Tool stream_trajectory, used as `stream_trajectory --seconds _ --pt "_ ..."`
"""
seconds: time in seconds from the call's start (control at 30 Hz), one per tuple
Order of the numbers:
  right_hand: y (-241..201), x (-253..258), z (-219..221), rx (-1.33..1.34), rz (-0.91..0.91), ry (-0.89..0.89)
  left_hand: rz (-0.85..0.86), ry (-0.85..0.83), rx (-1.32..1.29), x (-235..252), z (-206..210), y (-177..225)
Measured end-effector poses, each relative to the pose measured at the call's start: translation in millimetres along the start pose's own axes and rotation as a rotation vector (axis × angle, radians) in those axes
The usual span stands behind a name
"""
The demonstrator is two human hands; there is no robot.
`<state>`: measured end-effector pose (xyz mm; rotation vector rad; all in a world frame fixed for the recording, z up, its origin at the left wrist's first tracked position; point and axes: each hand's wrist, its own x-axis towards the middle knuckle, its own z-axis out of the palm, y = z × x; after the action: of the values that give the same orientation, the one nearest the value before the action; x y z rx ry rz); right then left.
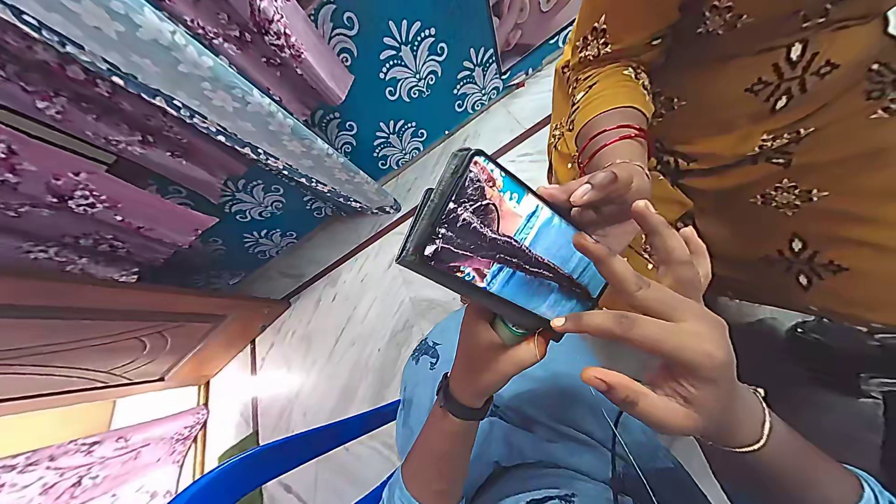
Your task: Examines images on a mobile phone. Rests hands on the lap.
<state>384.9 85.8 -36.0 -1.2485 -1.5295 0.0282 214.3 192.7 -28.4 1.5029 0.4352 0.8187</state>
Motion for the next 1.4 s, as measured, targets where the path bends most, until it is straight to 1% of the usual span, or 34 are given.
stream_trajectory --seconds 0.13,0.33,0.43,0.8,0.97,1.17,1.33,1.4 --pt "-2.1 1.0 3.0 0.002 -0.025 0.051 -0.017 0.006 -0.039 -1.0 -0.3 -1.7" --pt "-6.3 2.1 15.5 -0.143 -0.05 0.05 -0.031 0.011 -0.068 -2.1 1.8 -4.9" --pt "-4.0 -0.2 16.7 -0.176 -0.034 0.086 -0.042 0.013 -0.062 -2.4 3.0 -5.5" --pt "0.2 -7.3 12.7 -0.153 0.004 0.165 -0.035 0.007 -0.052 -2.0 5.1 -7.2" --pt "2.2 -8.5 14.1 -0.15 0.05 0.227 -0.053 0.004 -0.068 -2.2 4.3 -8.2" --pt "2.8 -11.1 16.2 -0.142 0.047 0.238 -0.091 0.039 -0.002 -5.6 4.7 -10.5" --pt "-3.8 -18.8 18.5 -0.205 0.077 0.359 -0.079 0.038 -0.005 -6.9 6.7 -13.7" --pt "-10.8 -22.3 23.9 -0.234 0.113 0.359 -0.099 0.047 0.009 -8.2 7.7 -13.6"
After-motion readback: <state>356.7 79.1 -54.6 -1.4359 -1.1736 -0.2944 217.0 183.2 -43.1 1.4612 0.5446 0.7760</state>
